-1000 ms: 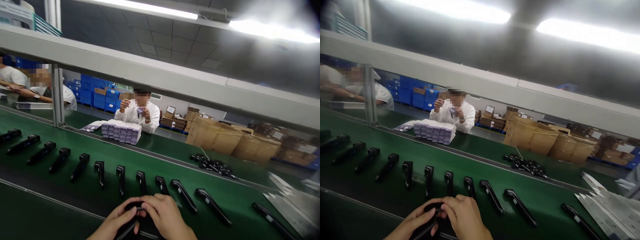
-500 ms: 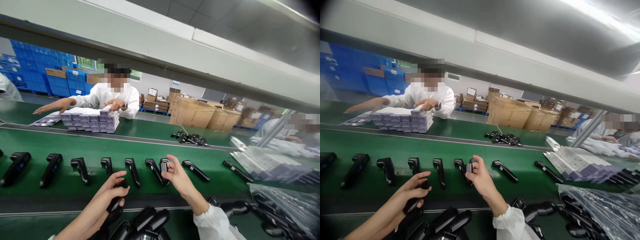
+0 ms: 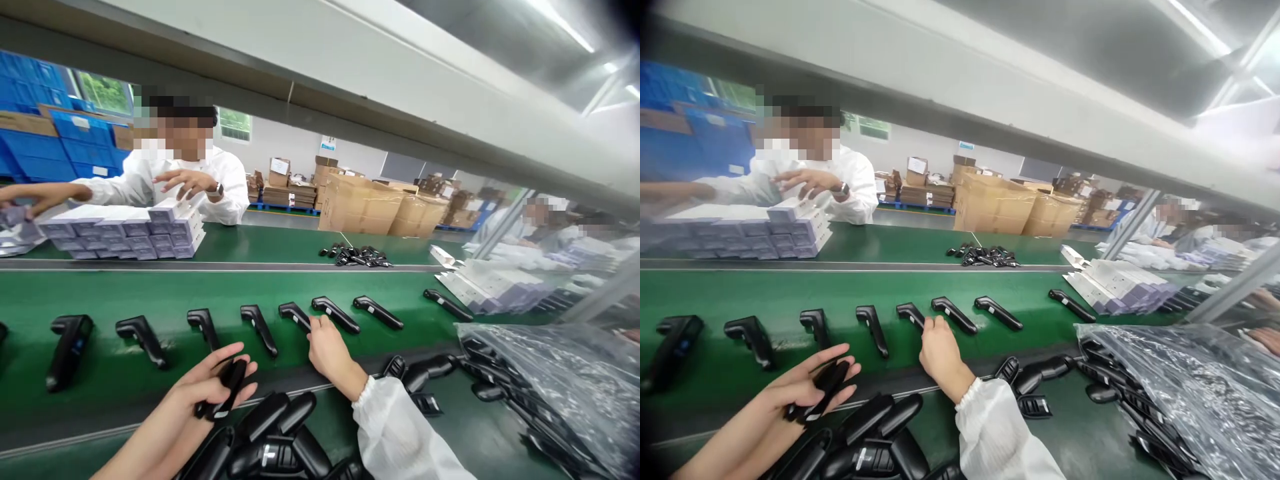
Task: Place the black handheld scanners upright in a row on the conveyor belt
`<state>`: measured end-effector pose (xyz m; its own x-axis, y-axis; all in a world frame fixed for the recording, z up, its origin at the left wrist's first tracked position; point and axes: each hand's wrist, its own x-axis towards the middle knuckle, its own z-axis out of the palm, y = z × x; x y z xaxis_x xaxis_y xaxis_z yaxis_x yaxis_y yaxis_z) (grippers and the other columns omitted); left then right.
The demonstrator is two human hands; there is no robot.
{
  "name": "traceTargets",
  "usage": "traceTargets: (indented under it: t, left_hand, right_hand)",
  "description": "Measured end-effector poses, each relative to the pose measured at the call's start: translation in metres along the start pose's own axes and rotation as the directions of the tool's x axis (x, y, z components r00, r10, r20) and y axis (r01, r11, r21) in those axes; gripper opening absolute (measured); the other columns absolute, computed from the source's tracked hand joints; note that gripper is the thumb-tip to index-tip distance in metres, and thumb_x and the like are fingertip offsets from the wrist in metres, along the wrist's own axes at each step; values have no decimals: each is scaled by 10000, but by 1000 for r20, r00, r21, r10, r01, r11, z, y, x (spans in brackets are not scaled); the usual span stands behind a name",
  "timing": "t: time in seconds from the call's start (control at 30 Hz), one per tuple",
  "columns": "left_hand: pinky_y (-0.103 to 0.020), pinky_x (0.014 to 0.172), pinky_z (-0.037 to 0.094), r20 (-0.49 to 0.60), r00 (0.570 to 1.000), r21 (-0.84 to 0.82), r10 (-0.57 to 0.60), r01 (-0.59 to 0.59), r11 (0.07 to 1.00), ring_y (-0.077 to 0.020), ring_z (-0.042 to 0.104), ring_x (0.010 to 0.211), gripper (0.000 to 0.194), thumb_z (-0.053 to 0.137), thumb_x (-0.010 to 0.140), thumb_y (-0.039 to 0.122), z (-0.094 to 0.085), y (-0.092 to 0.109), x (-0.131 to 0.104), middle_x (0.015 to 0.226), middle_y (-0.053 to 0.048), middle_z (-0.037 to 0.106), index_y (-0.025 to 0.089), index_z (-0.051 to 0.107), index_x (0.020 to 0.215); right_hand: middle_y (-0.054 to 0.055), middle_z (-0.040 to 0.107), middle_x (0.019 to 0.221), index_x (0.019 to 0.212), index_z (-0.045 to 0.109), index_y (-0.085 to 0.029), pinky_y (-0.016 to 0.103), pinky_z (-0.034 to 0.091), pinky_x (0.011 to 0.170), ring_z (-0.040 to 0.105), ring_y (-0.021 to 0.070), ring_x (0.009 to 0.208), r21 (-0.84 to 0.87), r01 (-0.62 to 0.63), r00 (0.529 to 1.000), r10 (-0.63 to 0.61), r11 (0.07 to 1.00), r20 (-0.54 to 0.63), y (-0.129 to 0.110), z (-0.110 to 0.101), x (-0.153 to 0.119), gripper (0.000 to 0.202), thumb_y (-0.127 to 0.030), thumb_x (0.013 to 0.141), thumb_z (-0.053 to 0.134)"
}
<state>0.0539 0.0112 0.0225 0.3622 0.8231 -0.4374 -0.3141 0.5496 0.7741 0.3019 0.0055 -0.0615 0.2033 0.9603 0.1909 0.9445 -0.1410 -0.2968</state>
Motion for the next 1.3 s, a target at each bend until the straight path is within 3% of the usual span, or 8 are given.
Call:
traceTargets:
  t: [0.23,0.43,0.57,0.7,0.77,0.87,1.1,1.3]
  left_hand:
    - [-501,910,608,20,996,6,84,-84,996,-342,648,1151,377,606,712,-53,43,-6,7,974,-105,727,154,677,1019]
    - [-503,923,597,31,988,-81,151,-148,986,-317,633,1178,312,557,761,-41,56,-15,12,976,-105,726,156,672,975]
    - [-440,908,599,21,980,-132,200,-196,972,-295,627,1182,358,569,721,-32,54,-22,13,1020,-93,730,178,670,993]
    - [-274,766,598,29,984,-137,177,-171,976,-221,706,960,424,616,678,16,49,-29,15,990,-45,731,207,680,1051]
    - [-242,717,583,48,988,-140,144,-136,981,-190,706,872,431,620,673,36,47,-32,15,989,-45,729,205,684,1065]
    - [-256,744,584,69,992,-151,106,-95,984,-198,694,922,405,607,687,45,47,-33,14,1035,-64,721,196,680,1057]
    - [-466,957,558,84,985,-36,153,-150,988,-282,616,1186,509,624,697,7,52,-16,12,1099,-47,653,250,550,1139]
    - [-317,682,594,116,985,298,125,-154,942,-184,684,793,641,672,685,84,47,-22,11,984,-12,601,260,409,1243]
  right_hand:
    - [185,616,1134,1343,534,-71,331,492,893,631,272,1031,-48,13,1000,-14,999,-9,20,2,0,411,-99,940,459]
    - [204,619,1172,1364,529,-87,432,505,897,601,331,1102,-74,8,996,-14,997,-85,30,-7,-3,421,-223,966,513]
    - [168,576,1293,1396,502,-166,434,505,950,580,280,1150,212,195,961,-143,958,-236,11,-32,-16,430,-324,997,475]
    - [64,552,1381,1382,518,-270,358,445,1054,517,188,1243,388,668,741,-616,634,-268,-22,-55,-34,401,-198,992,456]
    - [40,629,1283,1272,610,-270,379,415,1078,489,189,1257,375,740,668,-677,559,-309,-31,-57,-39,334,-171,978,487]
    - [23,713,1091,1113,694,-275,382,438,1032,548,186,1153,416,714,696,-637,563,-332,-31,-56,-39,233,-204,980,517]
    - [30,662,975,1263,660,-272,297,523,785,632,167,831,579,258,962,-264,774,-75,14,-57,-21,337,-331,946,560]
    - [150,589,1255,1479,418,-143,368,451,1012,555,249,1176,287,133,991,-129,949,-33,24,-17,-19,576,-130,909,499]
